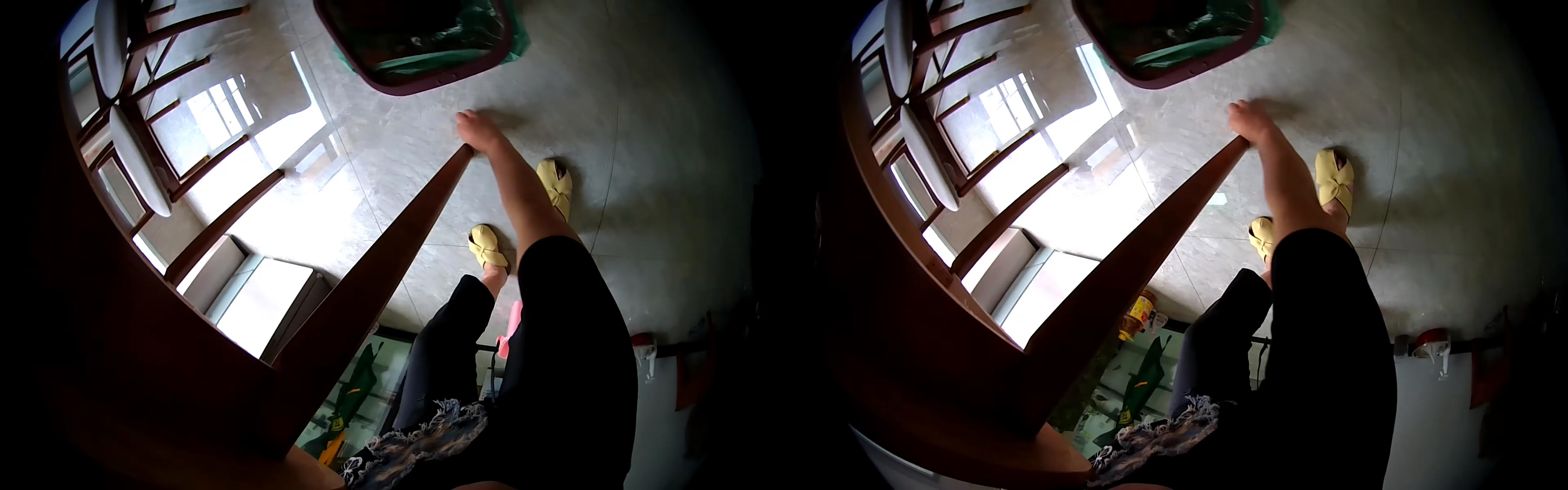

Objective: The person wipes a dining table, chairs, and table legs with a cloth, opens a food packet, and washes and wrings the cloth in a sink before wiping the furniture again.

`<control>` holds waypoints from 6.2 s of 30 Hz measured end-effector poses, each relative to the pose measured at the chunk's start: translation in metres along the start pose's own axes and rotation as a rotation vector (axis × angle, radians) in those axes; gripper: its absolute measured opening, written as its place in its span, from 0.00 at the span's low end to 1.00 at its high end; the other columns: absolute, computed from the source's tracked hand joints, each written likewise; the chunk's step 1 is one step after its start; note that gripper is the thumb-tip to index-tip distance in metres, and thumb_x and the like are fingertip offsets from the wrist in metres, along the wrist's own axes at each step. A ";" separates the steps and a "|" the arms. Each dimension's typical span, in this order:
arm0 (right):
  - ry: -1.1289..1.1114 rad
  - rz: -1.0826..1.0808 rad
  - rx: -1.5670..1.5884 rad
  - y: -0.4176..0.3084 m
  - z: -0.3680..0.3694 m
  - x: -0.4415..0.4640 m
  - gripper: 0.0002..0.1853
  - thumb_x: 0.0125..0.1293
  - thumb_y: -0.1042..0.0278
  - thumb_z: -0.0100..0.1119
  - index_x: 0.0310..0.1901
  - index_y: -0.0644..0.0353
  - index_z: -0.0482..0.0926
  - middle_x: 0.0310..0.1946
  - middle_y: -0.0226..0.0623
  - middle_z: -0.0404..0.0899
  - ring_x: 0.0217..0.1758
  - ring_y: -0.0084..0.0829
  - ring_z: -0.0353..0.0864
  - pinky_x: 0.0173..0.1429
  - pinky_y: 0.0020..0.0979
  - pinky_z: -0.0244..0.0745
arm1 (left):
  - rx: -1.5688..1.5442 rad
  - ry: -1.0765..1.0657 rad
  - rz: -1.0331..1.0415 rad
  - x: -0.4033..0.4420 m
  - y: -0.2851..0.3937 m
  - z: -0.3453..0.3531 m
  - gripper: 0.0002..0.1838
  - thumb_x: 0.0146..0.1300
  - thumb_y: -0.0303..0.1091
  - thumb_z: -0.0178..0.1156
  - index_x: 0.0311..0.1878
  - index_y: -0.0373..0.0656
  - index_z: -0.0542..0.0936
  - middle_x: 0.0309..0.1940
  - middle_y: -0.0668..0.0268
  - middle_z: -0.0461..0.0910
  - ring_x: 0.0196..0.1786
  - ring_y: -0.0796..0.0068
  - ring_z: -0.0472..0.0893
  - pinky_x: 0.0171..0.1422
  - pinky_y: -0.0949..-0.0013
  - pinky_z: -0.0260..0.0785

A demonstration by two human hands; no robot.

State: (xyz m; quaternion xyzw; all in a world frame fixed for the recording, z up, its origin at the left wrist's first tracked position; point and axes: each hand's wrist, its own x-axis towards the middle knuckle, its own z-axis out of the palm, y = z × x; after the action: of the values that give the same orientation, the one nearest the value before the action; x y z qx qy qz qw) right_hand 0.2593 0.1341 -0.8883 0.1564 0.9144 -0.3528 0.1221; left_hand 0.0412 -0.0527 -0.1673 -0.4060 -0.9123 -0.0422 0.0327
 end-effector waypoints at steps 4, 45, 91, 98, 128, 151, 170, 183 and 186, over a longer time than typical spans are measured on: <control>0.217 -0.001 0.213 -0.032 -0.080 -0.030 0.12 0.62 0.72 0.55 0.48 0.59 0.78 0.46 0.44 0.80 0.49 0.47 0.82 0.53 0.45 0.81 | -0.012 0.015 -0.007 -0.007 0.001 -0.006 0.27 0.76 0.41 0.50 0.70 0.32 0.74 0.70 0.47 0.74 0.73 0.49 0.72 0.79 0.52 0.59; 0.470 -0.136 0.013 -0.555 -0.315 -0.083 0.50 0.54 0.72 0.76 0.77 0.55 0.58 0.68 0.50 0.69 0.69 0.49 0.73 0.72 0.46 0.71 | -0.881 0.277 -0.651 -0.116 -0.140 0.155 0.25 0.51 0.18 0.60 0.56 0.42 0.83 0.53 0.52 0.78 0.55 0.54 0.79 0.61 0.60 0.75; 0.045 -0.262 0.209 -0.413 -0.397 -0.048 0.18 0.55 0.85 0.61 0.47 0.58 0.82 0.55 0.39 0.81 0.62 0.41 0.81 0.67 0.37 0.75 | -0.618 0.197 -0.635 -0.117 -0.162 0.175 0.27 0.56 0.24 0.69 0.62 0.44 0.79 0.56 0.54 0.78 0.61 0.50 0.75 0.67 0.53 0.68; 0.078 0.093 0.419 -0.412 -0.407 -0.037 0.20 0.61 0.84 0.56 0.54 0.57 0.82 0.55 0.36 0.82 0.49 0.32 0.87 0.51 0.32 0.82 | -0.766 -0.277 -1.203 -0.049 -0.188 0.175 0.27 0.52 0.35 0.76 0.52 0.33 0.78 0.49 0.44 0.83 0.53 0.43 0.84 0.59 0.54 0.77; 0.658 -0.015 -0.580 -0.350 -0.520 0.312 0.41 0.73 0.27 0.41 0.82 0.37 0.56 0.85 0.34 0.48 0.87 0.52 0.44 0.83 0.69 0.38 | 0.003 -0.025 -0.752 -0.050 -0.208 0.177 0.32 0.74 0.44 0.51 0.81 0.56 0.64 0.84 0.62 0.53 0.84 0.52 0.53 0.86 0.46 0.42; 0.560 0.010 -0.613 -0.309 -0.569 0.301 0.40 0.72 0.35 0.53 0.81 0.39 0.58 0.84 0.35 0.50 0.85 0.54 0.47 0.83 0.64 0.43 | -0.007 -0.054 -0.747 -0.046 -0.210 0.180 0.34 0.72 0.40 0.52 0.81 0.55 0.63 0.84 0.60 0.52 0.84 0.51 0.51 0.86 0.46 0.42; 0.555 0.344 -0.608 -0.573 -0.247 -0.023 0.36 0.77 0.41 0.45 0.82 0.43 0.56 0.85 0.41 0.46 0.85 0.56 0.46 0.83 0.63 0.41 | -0.505 0.299 -0.640 -0.059 -0.305 0.127 0.34 0.58 0.38 0.73 0.68 0.48 0.75 0.66 0.59 0.75 0.72 0.52 0.68 0.74 0.54 0.62; 0.358 -0.110 -0.521 -0.730 -0.172 0.077 0.43 0.65 0.42 0.59 0.81 0.37 0.57 0.85 0.40 0.46 0.87 0.54 0.42 0.84 0.63 0.36 | -0.498 -0.051 -0.613 -0.084 -0.518 0.134 0.38 0.44 0.38 0.82 0.58 0.41 0.73 0.49 0.51 0.81 0.57 0.48 0.78 0.61 0.52 0.74; 0.351 -0.124 -0.522 -0.733 -0.175 0.077 0.44 0.63 0.42 0.61 0.81 0.36 0.58 0.85 0.39 0.48 0.86 0.52 0.44 0.85 0.60 0.38 | -0.486 -0.006 -0.626 -0.081 -0.512 0.127 0.33 0.40 0.37 0.83 0.50 0.42 0.77 0.46 0.55 0.79 0.53 0.49 0.78 0.57 0.51 0.75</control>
State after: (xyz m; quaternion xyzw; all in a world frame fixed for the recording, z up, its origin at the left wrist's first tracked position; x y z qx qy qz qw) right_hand -0.1044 -0.2454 -0.3424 0.1223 0.9889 -0.0808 -0.0235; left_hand -0.2889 -0.4405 -0.3271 -0.1044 -0.9555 -0.2637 -0.0817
